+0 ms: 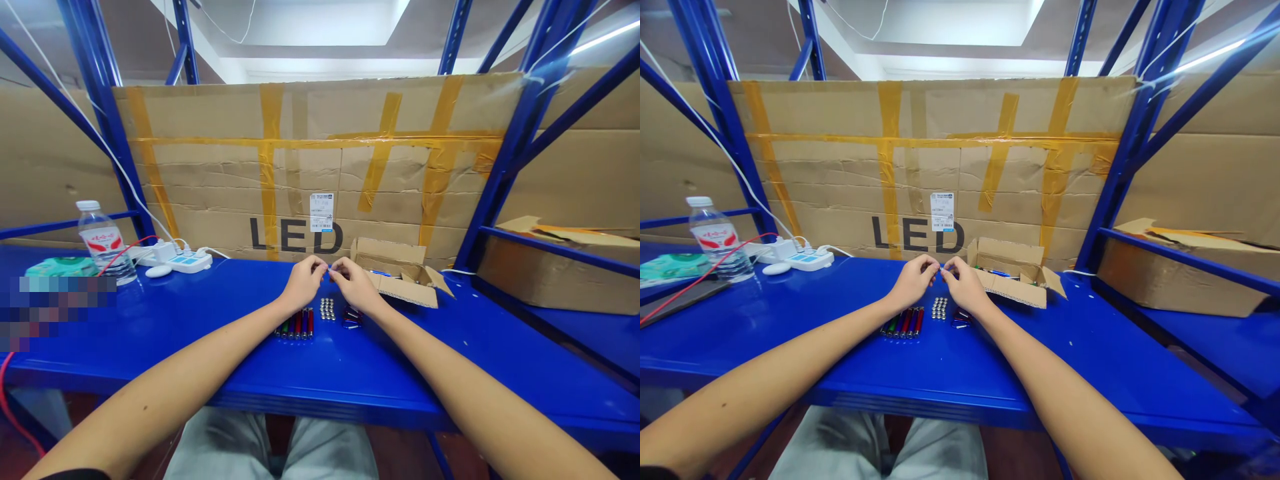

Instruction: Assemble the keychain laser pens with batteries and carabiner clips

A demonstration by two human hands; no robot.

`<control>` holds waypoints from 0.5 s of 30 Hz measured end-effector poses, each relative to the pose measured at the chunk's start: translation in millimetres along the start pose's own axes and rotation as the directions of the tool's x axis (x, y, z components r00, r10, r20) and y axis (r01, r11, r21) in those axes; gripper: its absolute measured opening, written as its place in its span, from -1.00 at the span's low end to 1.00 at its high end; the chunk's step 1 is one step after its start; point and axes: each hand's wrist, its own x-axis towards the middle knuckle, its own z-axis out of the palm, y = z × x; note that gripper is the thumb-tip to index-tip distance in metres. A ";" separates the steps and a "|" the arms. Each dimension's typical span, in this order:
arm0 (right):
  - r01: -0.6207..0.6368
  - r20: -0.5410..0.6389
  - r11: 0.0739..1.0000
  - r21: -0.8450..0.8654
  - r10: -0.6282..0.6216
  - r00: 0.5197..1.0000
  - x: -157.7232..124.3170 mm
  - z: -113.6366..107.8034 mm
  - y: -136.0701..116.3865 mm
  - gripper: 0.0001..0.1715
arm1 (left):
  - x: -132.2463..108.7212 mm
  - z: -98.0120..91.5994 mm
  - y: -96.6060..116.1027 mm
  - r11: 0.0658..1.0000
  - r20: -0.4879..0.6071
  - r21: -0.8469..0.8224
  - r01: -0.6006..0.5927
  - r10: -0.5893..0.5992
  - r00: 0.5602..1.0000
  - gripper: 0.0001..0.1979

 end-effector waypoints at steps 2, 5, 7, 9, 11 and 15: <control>0.060 -0.014 0.997 -0.038 -0.060 0.998 -0.4 -0.9 1.0 -0.90 | 0.4 -0.1 -1.2 0.995 0.048 -0.095 0.040 -0.036 0.998 -0.84; 0.138 -0.049 0.983 -0.121 -0.144 0.988 -1.5 -3.1 2.6 -0.88 | 0.6 -1.5 -0.2 0.984 0.096 -0.173 0.037 -0.020 0.995 -0.84; 0.169 -0.086 0.973 -0.157 -0.184 0.979 -2.4 -4.8 2.3 -0.87 | 0.4 -3.2 1.9 0.978 0.116 -0.205 0.035 -0.012 0.993 -0.85; 0.196 -0.105 0.966 -0.170 -0.215 0.971 -3.4 -6.4 0.2 -0.90 | 0.3 -5.3 3.7 0.974 0.131 -0.223 0.030 -0.001 0.991 -0.85; 0.219 -0.095 0.960 -0.172 -0.237 0.967 -4.3 -7.9 -3.1 -0.94 | 0.3 -7.5 4.2 0.971 0.142 -0.238 0.020 0.014 0.990 -0.84; 0.218 -0.039 0.967 -0.131 -0.225 0.974 -5.1 -10.6 -9.9 -0.95 | 0.4 -10.6 1.3 0.972 0.161 -0.235 -0.001 0.040 0.986 -0.83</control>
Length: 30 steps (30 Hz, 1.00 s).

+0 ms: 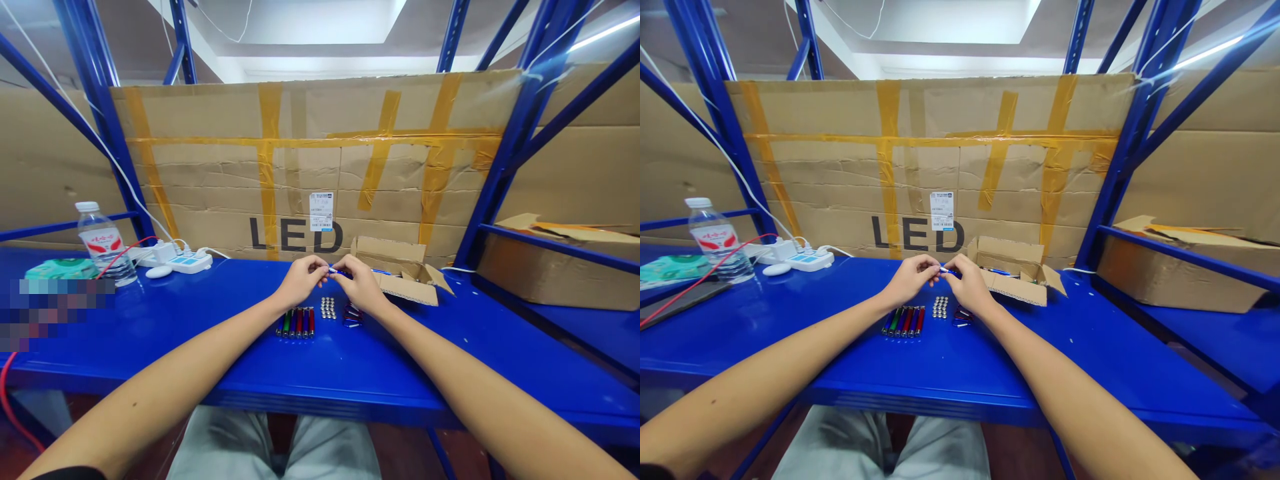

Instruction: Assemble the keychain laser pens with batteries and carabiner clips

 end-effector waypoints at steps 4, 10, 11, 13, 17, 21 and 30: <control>-0.034 0.056 0.999 0.022 0.033 0.998 1.6 -1.5 -2.9 -0.83 | -1.3 -0.6 -0.8 0.995 -0.003 0.098 0.003 -0.003 1.000 -0.85; -0.057 0.027 0.998 0.009 0.057 0.998 1.7 -1.0 1.0 -0.86 | -3.3 -0.4 6.6 0.974 -0.007 0.220 -0.051 0.054 0.999 -0.87; -0.048 0.013 0.999 0.016 0.048 0.999 1.5 -1.2 1.6 -0.84 | -3.2 -0.8 7.3 0.973 -0.001 0.221 -0.060 0.062 0.998 -0.87; -0.040 0.004 0.998 0.046 0.040 0.999 1.4 -2.1 2.0 -0.88 | -3.0 -1.7 7.8 0.975 0.015 0.210 -0.073 0.072 0.997 -0.87; -0.074 0.020 0.987 0.141 0.072 0.997 2.1 -4.8 -1.2 -0.86 | -2.9 -3.3 7.4 0.974 0.028 0.207 -0.095 0.092 0.995 -0.87; -0.153 0.092 0.967 0.204 0.136 0.986 3.6 -9.1 -6.1 -0.85 | -3.7 -4.0 9.4 0.957 0.034 0.257 -0.133 0.128 0.991 -0.86; -0.407 0.329 0.836 0.367 0.292 0.898 3.5 -10.7 -4.2 -0.60 | -5.2 -3.8 15.5 0.852 0.121 0.427 -0.302 0.277 0.953 -0.88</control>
